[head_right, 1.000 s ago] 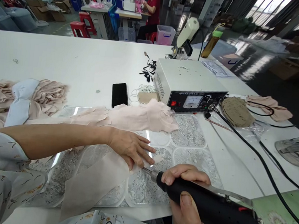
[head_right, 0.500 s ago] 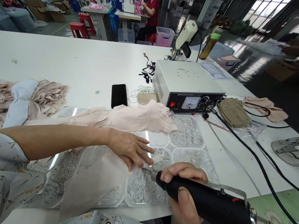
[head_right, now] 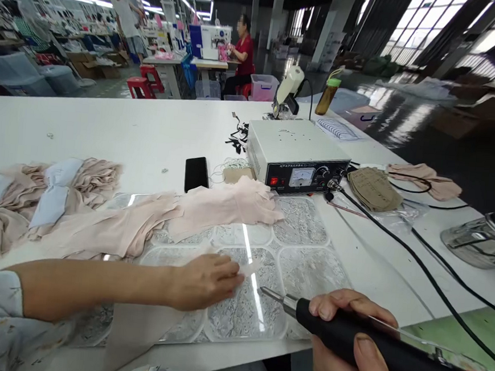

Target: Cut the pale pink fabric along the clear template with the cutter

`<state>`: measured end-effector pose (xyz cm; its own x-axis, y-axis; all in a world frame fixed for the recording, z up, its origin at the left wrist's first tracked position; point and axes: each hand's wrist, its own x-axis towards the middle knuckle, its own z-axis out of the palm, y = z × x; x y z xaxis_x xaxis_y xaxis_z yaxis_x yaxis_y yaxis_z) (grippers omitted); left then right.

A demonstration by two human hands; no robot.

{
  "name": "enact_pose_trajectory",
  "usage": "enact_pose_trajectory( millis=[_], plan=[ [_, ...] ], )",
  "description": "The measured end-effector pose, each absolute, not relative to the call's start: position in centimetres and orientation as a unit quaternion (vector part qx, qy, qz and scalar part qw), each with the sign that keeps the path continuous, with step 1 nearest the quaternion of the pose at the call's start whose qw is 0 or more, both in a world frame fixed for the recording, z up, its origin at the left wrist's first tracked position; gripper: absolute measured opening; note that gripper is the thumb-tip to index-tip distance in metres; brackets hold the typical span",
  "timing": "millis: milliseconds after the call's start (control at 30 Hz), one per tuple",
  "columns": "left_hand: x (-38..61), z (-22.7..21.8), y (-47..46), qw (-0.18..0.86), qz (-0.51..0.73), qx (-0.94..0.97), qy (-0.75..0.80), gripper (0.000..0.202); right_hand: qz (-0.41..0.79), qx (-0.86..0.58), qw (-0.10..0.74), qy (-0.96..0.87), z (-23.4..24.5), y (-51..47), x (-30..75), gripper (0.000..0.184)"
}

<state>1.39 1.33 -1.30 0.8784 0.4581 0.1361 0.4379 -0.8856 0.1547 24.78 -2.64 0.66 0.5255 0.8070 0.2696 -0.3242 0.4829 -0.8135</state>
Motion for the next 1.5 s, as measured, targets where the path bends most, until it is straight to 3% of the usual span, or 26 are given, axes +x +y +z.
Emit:
enact_pose_trajectory(
  millis=[167, 300, 467, 633, 733, 1233, 1500],
  plan=[
    [0.9, -1.3, -0.9, 0.018, 0.122, 0.983, 0.133, 0.022, 0.364, -0.333, 0.803, -0.335, 0.8, -3.2, 24.8, 0.016],
    [-1.8, -0.9, -3.6, 0.002, 0.169, 0.940, 0.296, 0.029, 0.375, -0.300, 0.799, -0.363, 0.2, -2.6, 23.9, 0.017],
    [-4.5, -1.5, -4.9, -0.037, 0.058, 0.937, 0.343, 0.053, 0.389, -0.284, 0.798, -0.362, -0.9, -1.3, 22.9, 0.016],
    [-5.3, -0.6, -1.3, 0.046, 0.014, 0.981, 0.189, 0.042, 0.414, -0.295, 0.781, -0.362, -0.7, -2.6, 23.8, 0.016],
    [-5.2, -0.3, 0.4, 0.080, 0.025, 0.987, 0.139, 0.046, 0.411, -0.308, 0.786, -0.344, -0.6, -3.6, 24.6, 0.016],
    [-4.6, 0.0, 1.1, 0.065, 0.023, 0.988, 0.138, 0.040, 0.427, -0.276, 0.800, -0.319, -1.3, -1.8, 21.5, 0.015],
    [-3.1, 0.6, 2.2, 0.094, 0.010, 0.984, 0.149, 0.016, 0.435, -0.272, 0.800, -0.313, -1.6, -0.7, 20.4, 0.015]
  ],
)
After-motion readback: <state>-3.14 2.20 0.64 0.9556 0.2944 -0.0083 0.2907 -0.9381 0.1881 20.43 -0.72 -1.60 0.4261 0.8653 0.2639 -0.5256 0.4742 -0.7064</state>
